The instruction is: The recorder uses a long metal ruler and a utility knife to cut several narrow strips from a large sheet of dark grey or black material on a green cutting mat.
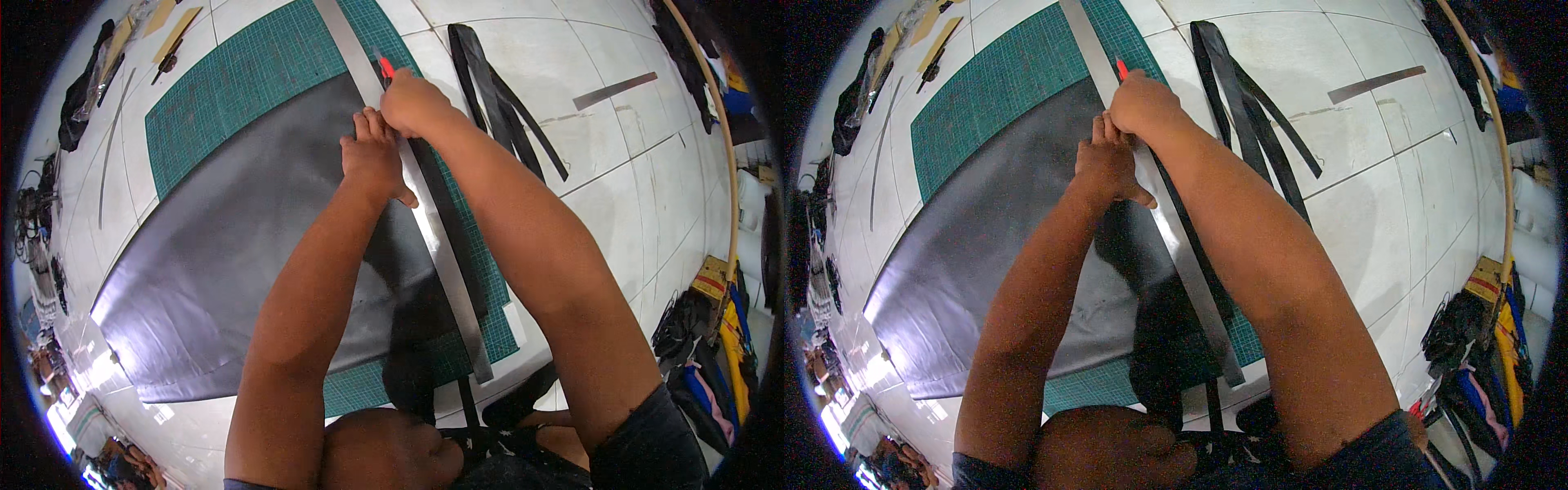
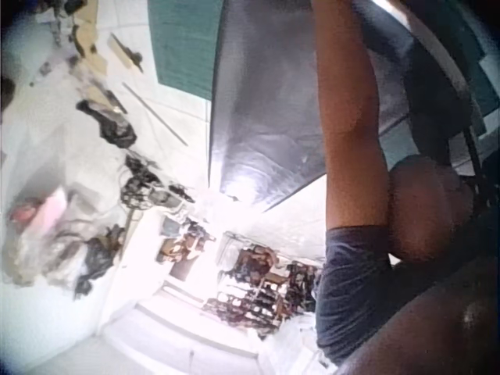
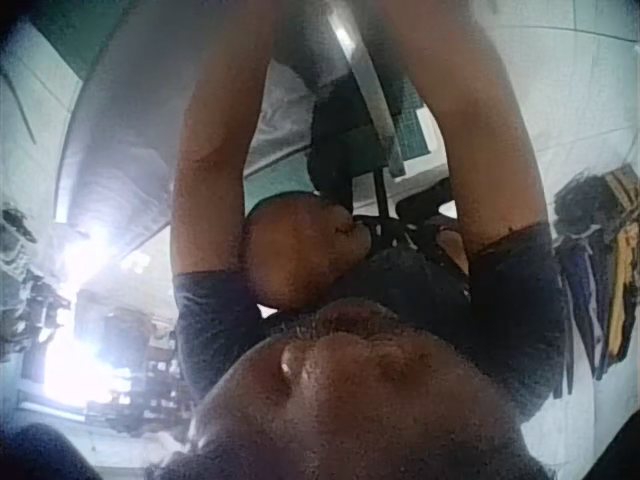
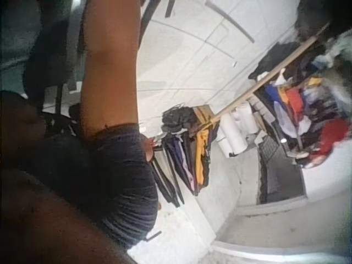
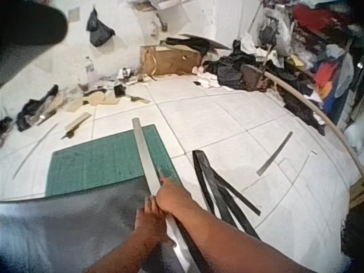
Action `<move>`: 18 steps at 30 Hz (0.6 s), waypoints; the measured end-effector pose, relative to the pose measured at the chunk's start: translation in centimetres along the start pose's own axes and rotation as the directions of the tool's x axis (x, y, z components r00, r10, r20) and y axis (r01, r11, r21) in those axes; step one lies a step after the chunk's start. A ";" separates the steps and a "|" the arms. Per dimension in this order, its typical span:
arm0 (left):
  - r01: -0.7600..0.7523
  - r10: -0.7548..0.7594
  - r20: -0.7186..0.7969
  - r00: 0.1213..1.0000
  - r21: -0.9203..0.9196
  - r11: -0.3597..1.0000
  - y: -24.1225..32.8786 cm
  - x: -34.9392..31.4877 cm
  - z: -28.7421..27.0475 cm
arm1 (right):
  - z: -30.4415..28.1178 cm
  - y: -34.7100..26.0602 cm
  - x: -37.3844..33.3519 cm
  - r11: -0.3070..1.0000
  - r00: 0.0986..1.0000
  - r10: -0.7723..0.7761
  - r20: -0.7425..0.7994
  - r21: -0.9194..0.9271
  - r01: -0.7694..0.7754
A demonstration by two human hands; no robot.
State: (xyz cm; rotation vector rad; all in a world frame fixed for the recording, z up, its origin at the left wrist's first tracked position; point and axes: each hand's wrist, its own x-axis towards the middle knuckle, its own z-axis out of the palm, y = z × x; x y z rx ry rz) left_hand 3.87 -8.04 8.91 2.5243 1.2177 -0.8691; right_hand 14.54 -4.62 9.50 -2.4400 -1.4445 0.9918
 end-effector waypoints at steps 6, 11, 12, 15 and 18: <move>-0.027 0.023 -0.093 0.995 -0.040 0.999 0.1 0.6 0.8 | 0.3 -0.2 1.1 0.998 0.999 -0.033 0.034 -0.059 0.035; -0.029 0.027 -0.074 0.997 -0.023 0.999 0.4 0.6 0.2 | -2.5 -1.9 0.7 0.972 0.969 -0.111 0.222 -0.180 0.152; -0.033 0.032 -0.070 0.997 -0.015 0.999 0.3 0.6 0.2 | -2.8 -2.4 0.9 0.953 0.956 -0.076 0.284 -0.261 0.153; -0.045 0.044 -0.046 0.998 -0.022 0.999 0.1 0.5 0.1 | -2.1 0.0 -2.4 0.962 0.938 -0.135 0.318 -0.185 0.201; 0.041 -0.040 -0.079 0.996 0.011 0.999 0.6 0.5 0.6 | 1.7 6.3 -7.9 0.983 0.976 -0.163 0.143 -0.059 0.173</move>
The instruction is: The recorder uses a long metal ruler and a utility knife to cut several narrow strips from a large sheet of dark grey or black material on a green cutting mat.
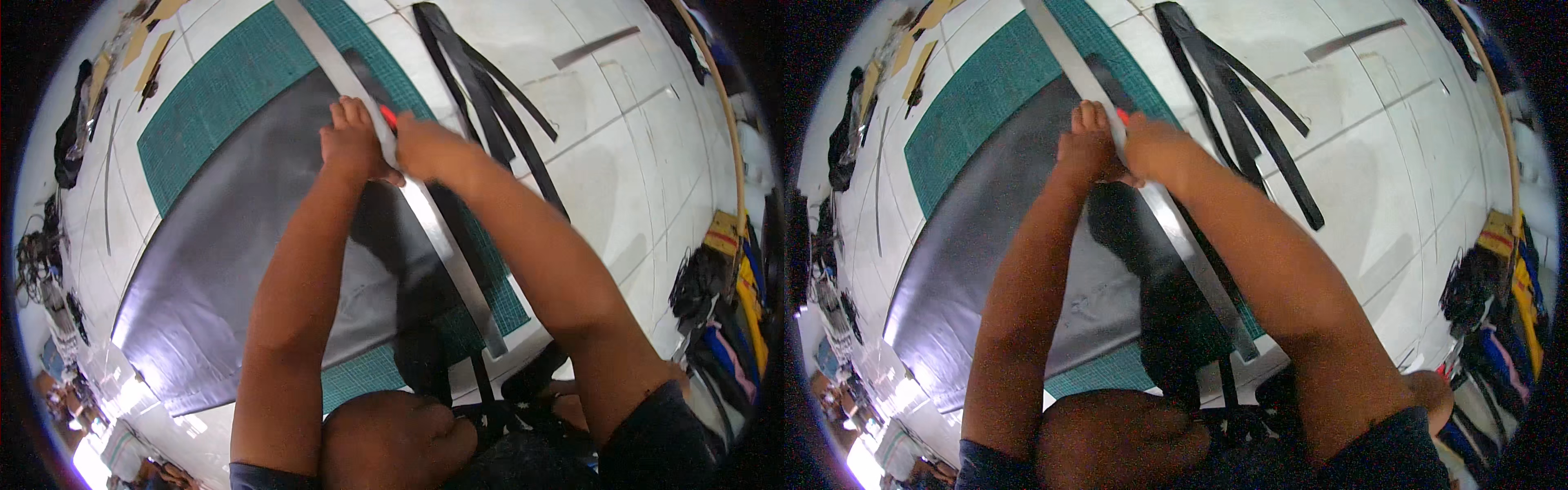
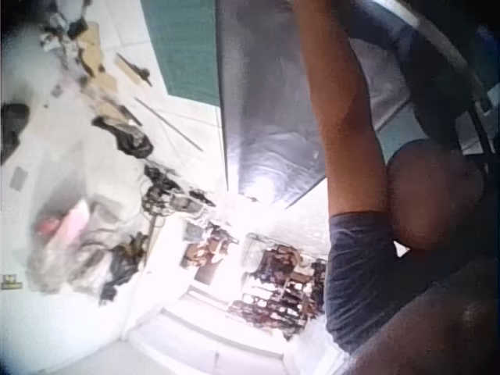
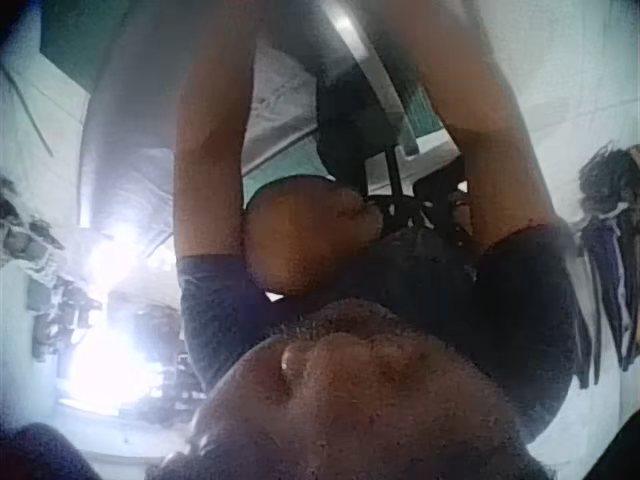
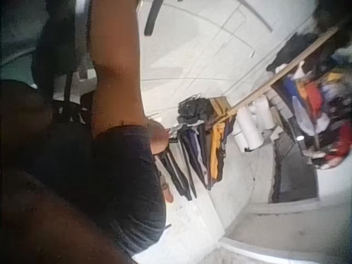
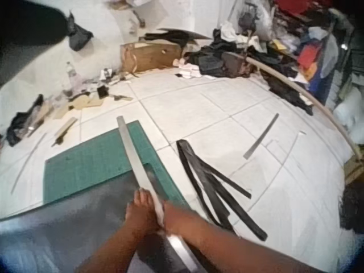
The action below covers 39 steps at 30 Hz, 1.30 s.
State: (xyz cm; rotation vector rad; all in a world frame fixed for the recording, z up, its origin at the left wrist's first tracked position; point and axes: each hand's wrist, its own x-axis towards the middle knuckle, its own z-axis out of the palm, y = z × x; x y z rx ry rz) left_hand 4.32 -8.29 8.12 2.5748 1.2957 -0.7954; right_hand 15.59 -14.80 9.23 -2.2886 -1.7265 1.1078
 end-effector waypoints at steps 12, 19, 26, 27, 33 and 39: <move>-0.025 0.022 -0.063 0.998 -0.036 0.999 -0.1 0.3 0.5 | 8.2 8.1 -34.9 0.908 0.832 0.400 0.385 -0.039 -0.418; -0.050 0.047 -0.079 0.996 -0.039 0.998 -0.6 -0.2 0.3 | 3.7 8.1 -34.8 0.804 0.847 0.531 -0.008 0.321 -0.501; -0.009 -0.086 -0.271 0.959 -0.331 0.943 -3.7 5.6 -2.5 | 8.2 10.8 -36.0 0.783 0.881 0.463 0.101 0.418 -0.460; -0.007 -0.150 -0.436 0.888 -0.338 0.941 -4.7 7.3 -1.8 | 8.7 10.9 -36.1 0.776 0.893 0.421 0.159 0.446 -0.445; 0.001 -0.045 -0.486 0.873 -0.091 0.996 -7.1 13.6 -1.4 | 9.5 12.0 -35.5 0.733 0.881 0.425 0.209 0.492 -0.470; -0.243 0.069 -0.451 0.890 -0.340 0.909 -6.3 13.3 -4.4 | 10.2 13.1 -35.3 0.676 0.877 0.458 0.142 0.585 -0.448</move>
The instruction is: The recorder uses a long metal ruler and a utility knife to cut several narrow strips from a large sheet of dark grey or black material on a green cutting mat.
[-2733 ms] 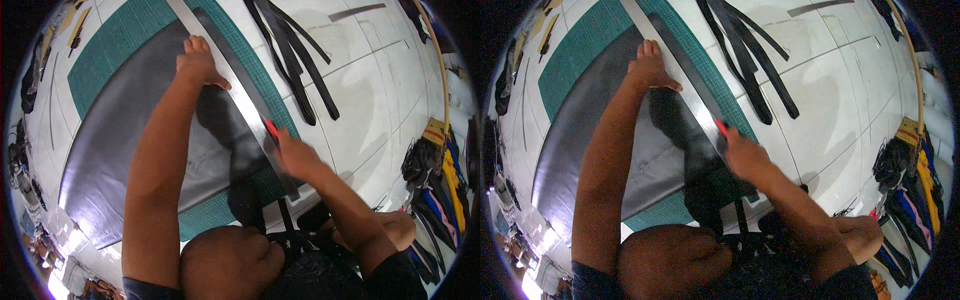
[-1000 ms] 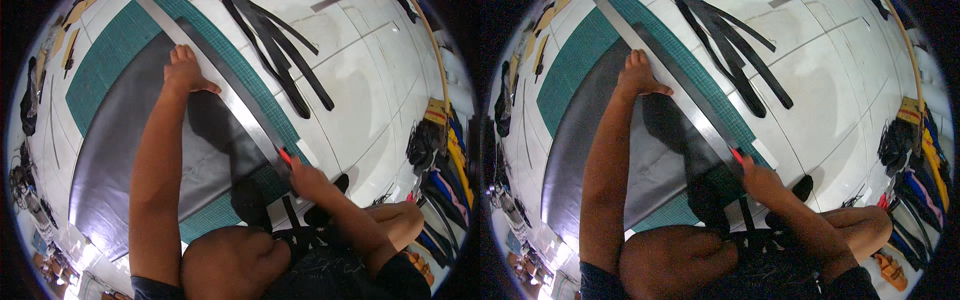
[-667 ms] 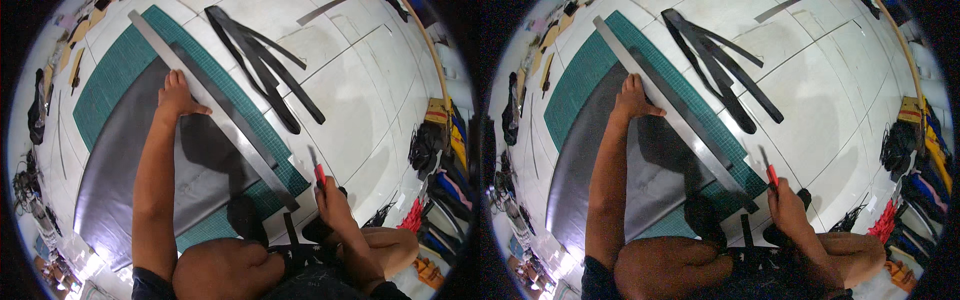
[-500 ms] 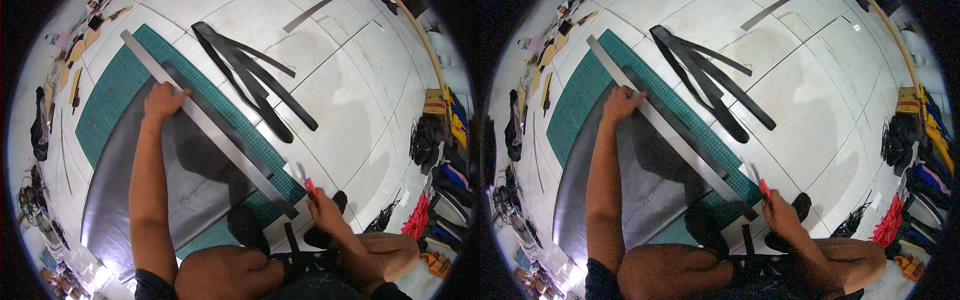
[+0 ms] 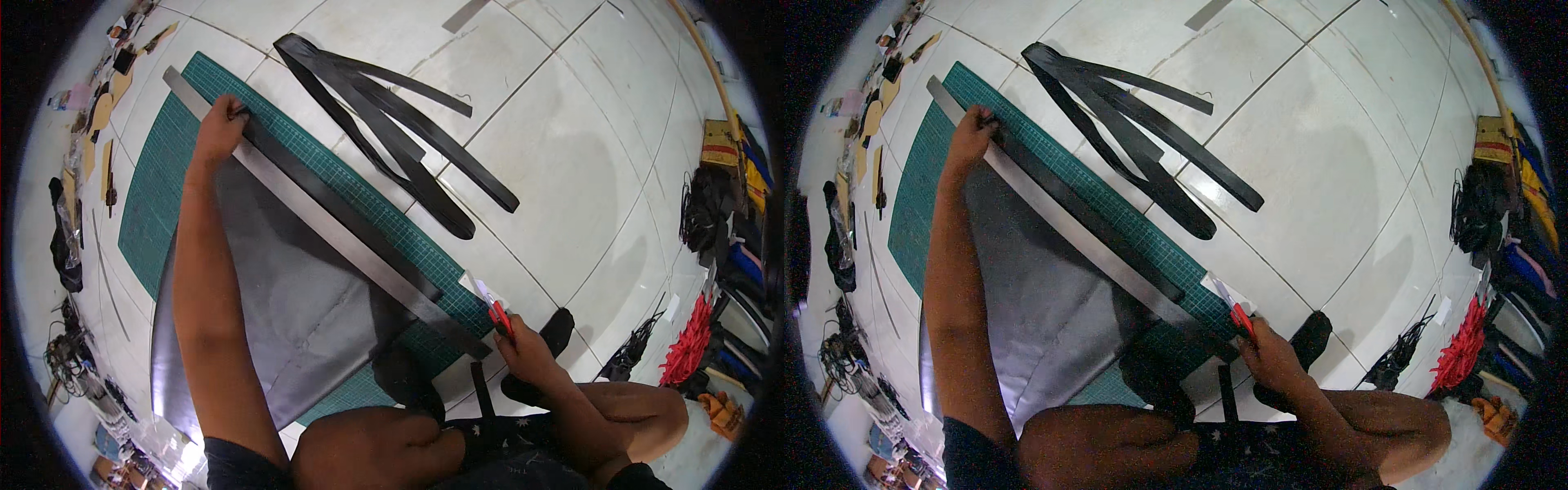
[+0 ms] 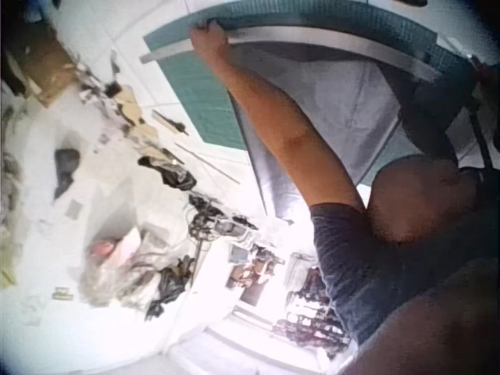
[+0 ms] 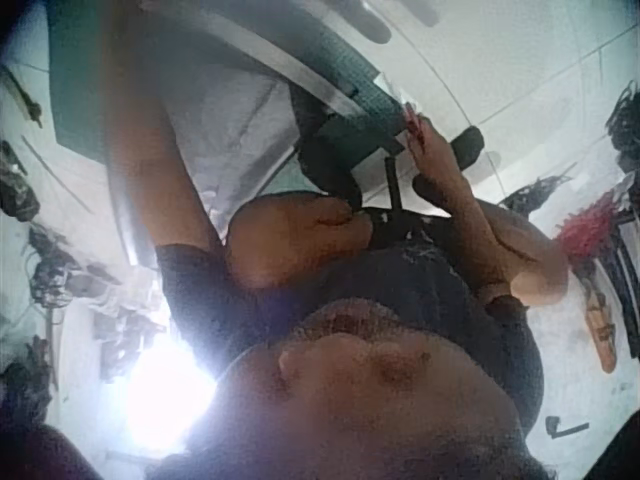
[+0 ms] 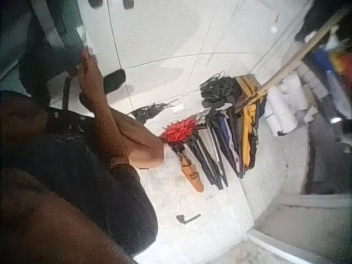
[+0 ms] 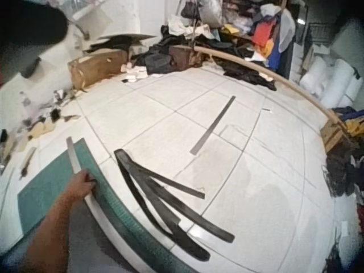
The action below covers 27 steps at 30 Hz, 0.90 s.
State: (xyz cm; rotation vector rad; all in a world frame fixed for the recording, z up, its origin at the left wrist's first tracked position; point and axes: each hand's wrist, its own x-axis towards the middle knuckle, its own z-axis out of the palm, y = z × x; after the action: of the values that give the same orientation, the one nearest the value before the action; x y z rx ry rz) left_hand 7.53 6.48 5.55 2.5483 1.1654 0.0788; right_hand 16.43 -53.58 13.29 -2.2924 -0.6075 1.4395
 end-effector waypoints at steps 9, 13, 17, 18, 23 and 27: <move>-0.258 0.109 -0.275 0.955 -0.594 0.762 8.2 5.0 -0.5 | 0.3 -0.4 0.2 0.999 0.999 0.034 0.026 0.039 -0.035; -0.117 -0.049 -0.314 0.948 -0.488 0.865 8.2 5.1 2.1 | 0.0 -1.0 0.3 0.993 0.992 0.097 0.077 0.066 -0.103; 0.248 -0.260 0.014 0.966 -0.353 0.902 9.8 -0.8 3.7 | -0.4 -0.8 0.1 0.990 0.989 0.124 0.080 0.051 -0.129; 0.299 -0.261 0.149 0.954 -0.394 0.869 10.0 -3.0 4.2 | -0.2 -1.0 0.1 0.991 0.990 0.117 0.085 0.058 -0.122; 0.401 -0.119 0.474 0.873 -0.556 0.728 17.0 -12.8 5.8 | 0.3 0.3 -0.3 0.994 0.997 0.076 -0.002 0.079 -0.076; 0.417 0.062 0.528 0.847 -0.732 0.539 20.3 -14.3 7.6 | 0.6 -0.5 -0.1 0.994 0.997 0.070 0.007 0.089 -0.071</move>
State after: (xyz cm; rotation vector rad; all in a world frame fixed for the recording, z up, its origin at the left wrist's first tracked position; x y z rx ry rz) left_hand 14.24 -18.60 6.25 1.4364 0.8628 -0.0721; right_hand 15.79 -53.14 13.40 -2.2631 -0.4580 1.4729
